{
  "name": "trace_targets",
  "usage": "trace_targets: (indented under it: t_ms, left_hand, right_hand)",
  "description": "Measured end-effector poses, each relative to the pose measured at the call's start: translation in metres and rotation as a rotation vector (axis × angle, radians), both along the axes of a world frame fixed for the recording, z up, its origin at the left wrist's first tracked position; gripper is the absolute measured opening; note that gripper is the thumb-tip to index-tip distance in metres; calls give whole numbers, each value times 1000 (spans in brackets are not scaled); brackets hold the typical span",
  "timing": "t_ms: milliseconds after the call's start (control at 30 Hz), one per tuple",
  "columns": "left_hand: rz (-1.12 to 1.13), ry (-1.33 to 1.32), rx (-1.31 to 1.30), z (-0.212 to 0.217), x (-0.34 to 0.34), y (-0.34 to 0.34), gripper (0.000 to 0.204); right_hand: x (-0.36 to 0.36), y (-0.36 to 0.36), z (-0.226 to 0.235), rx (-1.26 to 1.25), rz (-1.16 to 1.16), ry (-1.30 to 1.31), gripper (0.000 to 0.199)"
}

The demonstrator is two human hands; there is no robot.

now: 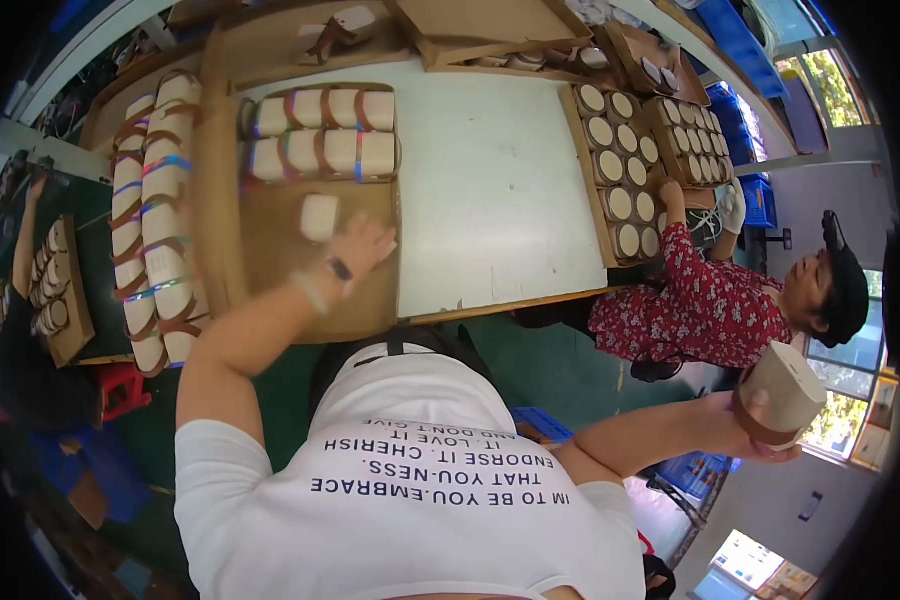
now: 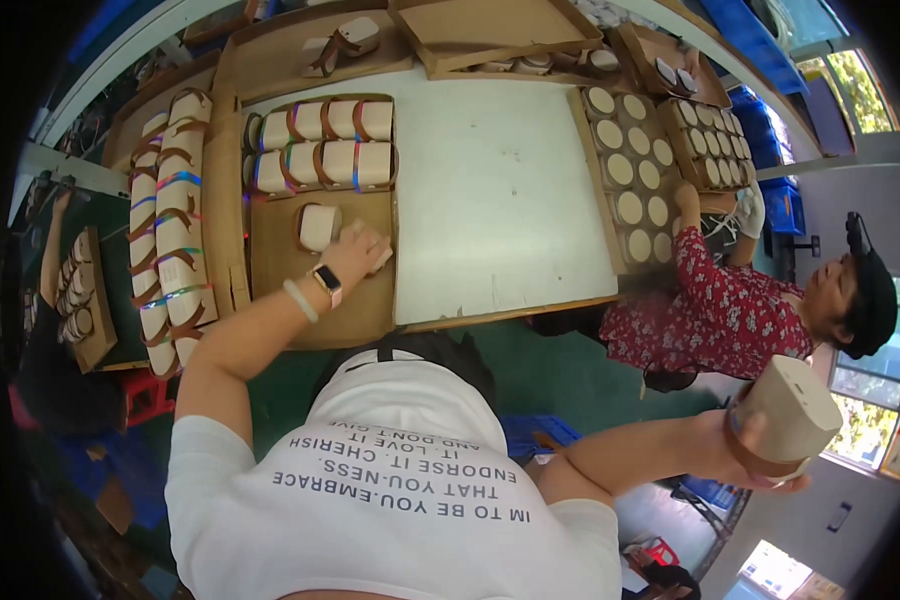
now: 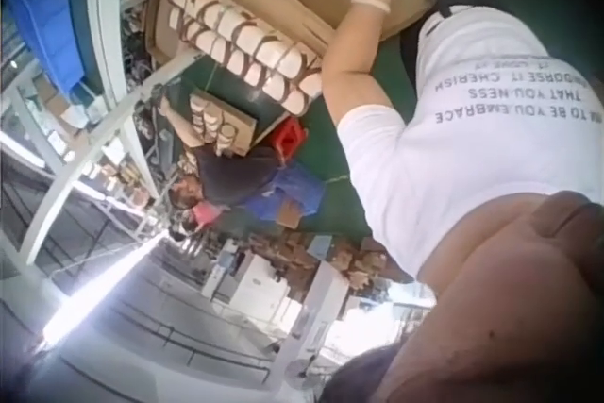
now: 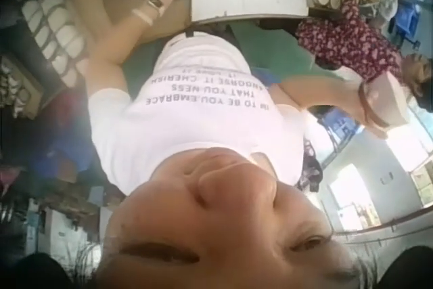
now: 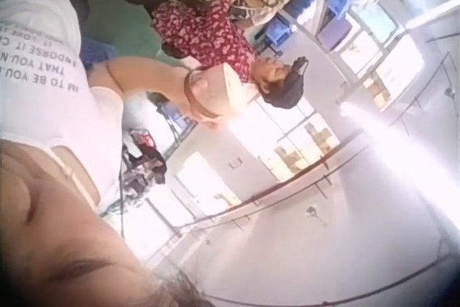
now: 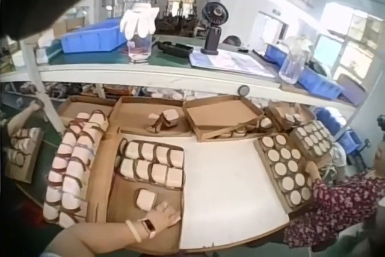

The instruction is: Organizes and places electronic LED cube lights into packaging boxes at an assembly line.

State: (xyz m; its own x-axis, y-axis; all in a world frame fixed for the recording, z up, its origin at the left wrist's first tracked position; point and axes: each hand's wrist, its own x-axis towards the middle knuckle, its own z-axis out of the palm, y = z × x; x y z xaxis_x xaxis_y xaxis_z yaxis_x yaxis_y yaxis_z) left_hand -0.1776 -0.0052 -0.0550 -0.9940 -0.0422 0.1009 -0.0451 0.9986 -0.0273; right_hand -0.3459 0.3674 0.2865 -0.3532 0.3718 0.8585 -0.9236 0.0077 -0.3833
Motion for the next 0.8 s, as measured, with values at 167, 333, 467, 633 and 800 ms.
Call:
trace_targets:
  t_ms: [167, 333, 467, 633, 800]
  left_hand:
    - [208, -126, 394, 87, 32, 19, 47]
    - [428, 220, 926, 99, 68, 18, 58]
    - [419, 839, 2481, 138, 58, 32, 50]
    - [249, 1263, 2966, 137, 36, 31, 39]
    - [217, 1294, 2982, 138, 27, 42, 46]
  right_hand:
    - [-11, -65, -70, 501, -106, -3, 69]
    - [-42, -102, -66, 401, 59, 319, 66]
    - [-59, -147, -48, 322, -291, 4, 59]
    - [-67, -181, -56, 389, 417, -190, 60]
    - [-70, -202, -56, 55, 1723, -602, 65]
